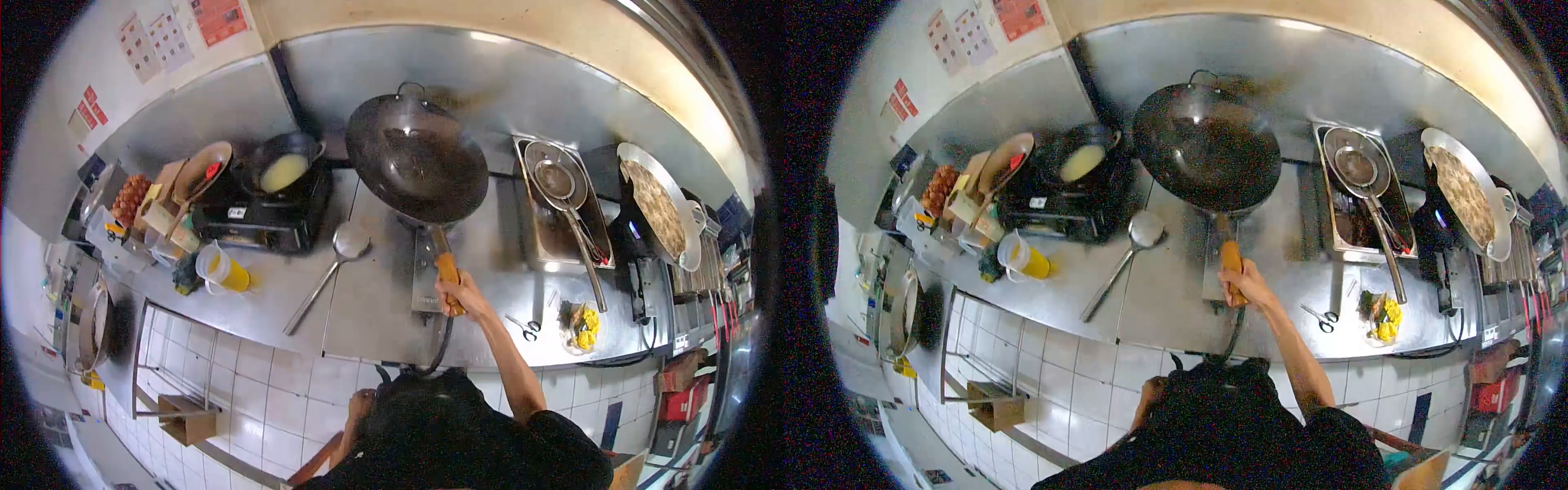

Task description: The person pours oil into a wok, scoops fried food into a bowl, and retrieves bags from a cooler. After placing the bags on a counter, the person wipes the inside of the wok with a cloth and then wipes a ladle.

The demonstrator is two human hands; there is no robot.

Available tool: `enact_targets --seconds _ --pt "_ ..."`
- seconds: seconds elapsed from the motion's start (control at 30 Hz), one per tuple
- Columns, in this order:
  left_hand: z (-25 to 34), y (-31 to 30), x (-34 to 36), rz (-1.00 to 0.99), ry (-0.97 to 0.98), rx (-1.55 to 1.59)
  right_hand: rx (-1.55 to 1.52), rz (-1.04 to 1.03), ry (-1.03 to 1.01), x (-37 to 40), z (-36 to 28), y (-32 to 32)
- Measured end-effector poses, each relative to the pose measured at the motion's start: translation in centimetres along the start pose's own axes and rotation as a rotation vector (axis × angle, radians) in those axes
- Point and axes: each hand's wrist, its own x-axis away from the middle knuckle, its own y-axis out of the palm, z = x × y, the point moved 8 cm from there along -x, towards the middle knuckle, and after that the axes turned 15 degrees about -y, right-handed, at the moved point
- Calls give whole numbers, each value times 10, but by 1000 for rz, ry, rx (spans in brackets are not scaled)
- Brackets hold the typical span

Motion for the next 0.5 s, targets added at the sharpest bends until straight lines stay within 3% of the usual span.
enact_targets --seconds 0.17,0.27,0.33,0.4,0.43,0.47,0.5 --pt "-10 4 -3 13 -89 0 58 63 50 -11 11 -8" --pt "13 -5 8 -13 28 83 100 182 48 -24 18 -11" --pt "27 -12 17 -2 -32 36 124 136 85 -38 17 -4" --pt "-38 24 -32 -86 10 67 222 254 66 -41 22 -1" --pt "-55 34 -59 -134 23 140 201 223 -37 -39 23 4" --pt "-53 37 -68 -161 46 131 348 242 17 -38 29 5" --pt "-43 37 -68 -184 58 81 243 300 0 -35 27 10"
